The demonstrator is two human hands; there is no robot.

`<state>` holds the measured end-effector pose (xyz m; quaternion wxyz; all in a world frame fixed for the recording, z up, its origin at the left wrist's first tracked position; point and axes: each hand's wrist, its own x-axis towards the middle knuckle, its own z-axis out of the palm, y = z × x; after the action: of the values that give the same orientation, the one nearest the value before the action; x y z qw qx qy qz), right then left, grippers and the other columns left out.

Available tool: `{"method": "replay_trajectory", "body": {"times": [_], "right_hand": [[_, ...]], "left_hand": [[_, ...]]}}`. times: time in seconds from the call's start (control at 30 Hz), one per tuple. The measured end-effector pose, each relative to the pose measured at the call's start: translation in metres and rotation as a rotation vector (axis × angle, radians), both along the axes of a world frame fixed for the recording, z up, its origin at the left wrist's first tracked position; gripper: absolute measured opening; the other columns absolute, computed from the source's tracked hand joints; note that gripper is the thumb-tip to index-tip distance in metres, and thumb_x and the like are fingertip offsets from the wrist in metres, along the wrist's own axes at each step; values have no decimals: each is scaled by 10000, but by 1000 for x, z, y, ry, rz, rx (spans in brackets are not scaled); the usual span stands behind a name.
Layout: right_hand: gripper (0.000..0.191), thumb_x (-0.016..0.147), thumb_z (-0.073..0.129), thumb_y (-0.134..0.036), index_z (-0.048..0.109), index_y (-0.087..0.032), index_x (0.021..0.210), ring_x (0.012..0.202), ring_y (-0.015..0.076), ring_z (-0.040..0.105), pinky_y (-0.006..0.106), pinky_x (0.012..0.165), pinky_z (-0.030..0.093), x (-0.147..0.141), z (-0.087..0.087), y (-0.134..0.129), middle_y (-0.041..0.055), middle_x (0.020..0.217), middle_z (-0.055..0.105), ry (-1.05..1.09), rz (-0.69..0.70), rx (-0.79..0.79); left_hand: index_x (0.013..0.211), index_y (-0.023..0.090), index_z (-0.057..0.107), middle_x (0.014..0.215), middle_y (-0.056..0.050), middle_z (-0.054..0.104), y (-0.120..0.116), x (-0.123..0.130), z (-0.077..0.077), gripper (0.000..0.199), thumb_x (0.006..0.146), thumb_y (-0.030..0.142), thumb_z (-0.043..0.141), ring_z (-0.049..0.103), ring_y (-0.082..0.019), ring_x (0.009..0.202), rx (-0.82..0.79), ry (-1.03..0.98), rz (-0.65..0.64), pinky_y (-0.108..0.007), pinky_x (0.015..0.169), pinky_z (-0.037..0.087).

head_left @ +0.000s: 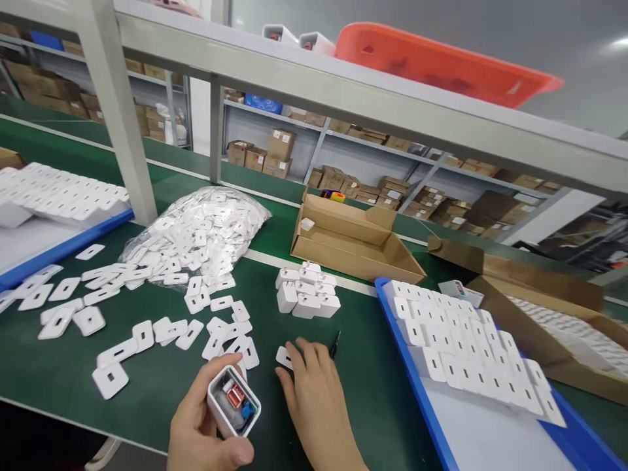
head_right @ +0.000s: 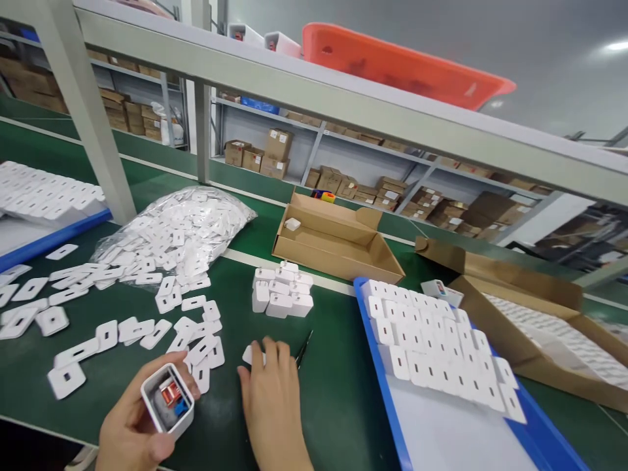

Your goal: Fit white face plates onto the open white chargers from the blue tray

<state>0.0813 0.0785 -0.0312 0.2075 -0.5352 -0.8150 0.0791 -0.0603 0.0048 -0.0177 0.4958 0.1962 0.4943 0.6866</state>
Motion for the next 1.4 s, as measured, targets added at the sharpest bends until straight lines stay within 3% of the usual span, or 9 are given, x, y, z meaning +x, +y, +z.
{"method": "replay_trajectory", "body": {"times": [0.1, 0.2, 0.37, 0.53, 0.67, 0.97, 1.2, 1.3, 1.4], "right_hand": [[248, 885, 480, -63, 711, -104, 967, 999, 385, 616, 551, 790, 516, 2, -13, 21, 226, 1052, 695, -93, 5, 82], [265, 895, 464, -40, 693, -136, 802, 853, 299, 636, 444, 731, 542, 3, -8, 20, 133, 835, 698, -62, 85, 77], [105, 944, 566, -181, 664, -210, 965, 637, 106, 633, 165, 580, 521, 9, 46, -18, -21, 762, 675, 293, 169, 54], [221, 946, 517, -122, 663, -229, 1072, 727, 102, 626, 172, 661, 509, 11, 79, -58, 8, 869, 650, 485, 264, 128], [257, 968, 466, -135, 664, -193, 1122, 763, 123, 629, 198, 677, 521, 11, 72, -72, 58, 946, 628, 493, 208, 112], [260, 927, 486, -36, 650, -177, 1070, 754, 139, 628, 224, 659, 531, 23, 72, -73, 62, 890, 644, 443, 159, 276], [260, 991, 440, -174, 624, -183, 1174, 875, 212, 585, 334, 717, 511, 19, 55, -89, 122, 1023, 626, 381, 100, 306], [256, 990, 452, -195, 632, -235, 1168, 942, 215, 617, 335, 766, 534, 23, 50, -92, 109, 1062, 635, 491, 79, 229], [221, 983, 501, -285, 636, -290, 1158, 898, 192, 656, 276, 675, 556, 28, 51, -92, 82, 1048, 656, 666, 96, 76]], "left_hand": [[968, 293, 660, 944, 16, 581, 1, 0, 8, 756, 355, 675, 883, 638, -209, 927, 88, 123, 55, -218, 751, 520], [940, 310, 595, 1014, 10, 553, 1, 7, 12, 425, 653, 514, 832, 589, -205, 1062, 144, 347, 42, -241, 844, 472], [907, 289, 532, 840, 47, 570, -1, 11, 15, 241, 727, 261, 691, 596, -166, 783, 160, 572, -154, -237, 651, 452], [975, 286, 501, 788, 62, 561, -7, 22, 21, 220, 776, 209, 554, 549, -131, 623, 221, 794, -219, -234, 587, 447], [1048, 309, 471, 884, 38, 595, -11, 32, 22, 246, 828, 247, 563, 603, -144, 725, 197, 849, -195, -231, 634, 473], [1007, 300, 479, 810, 55, 541, -12, 43, 27, 225, 824, 187, 543, 545, -124, 635, 281, 870, -216, -213, 594, 453], [1069, 328, 469, 869, 44, 555, -18, 51, 21, 183, 896, 322, 528, 555, -149, 710, 228, 843, -187, -244, 652, 445], [1104, 320, 460, 1009, 7, 552, -24, 58, 22, 222, 897, 356, 533, 569, -169, 814, 189, 754, -187, -286, 750, 431], [1166, 316, 453, 1089, -31, 499, -27, 62, 23, 322, 910, 506, 498, 540, -205, 890, 278, 615, -219, -313, 771, 415]]}}
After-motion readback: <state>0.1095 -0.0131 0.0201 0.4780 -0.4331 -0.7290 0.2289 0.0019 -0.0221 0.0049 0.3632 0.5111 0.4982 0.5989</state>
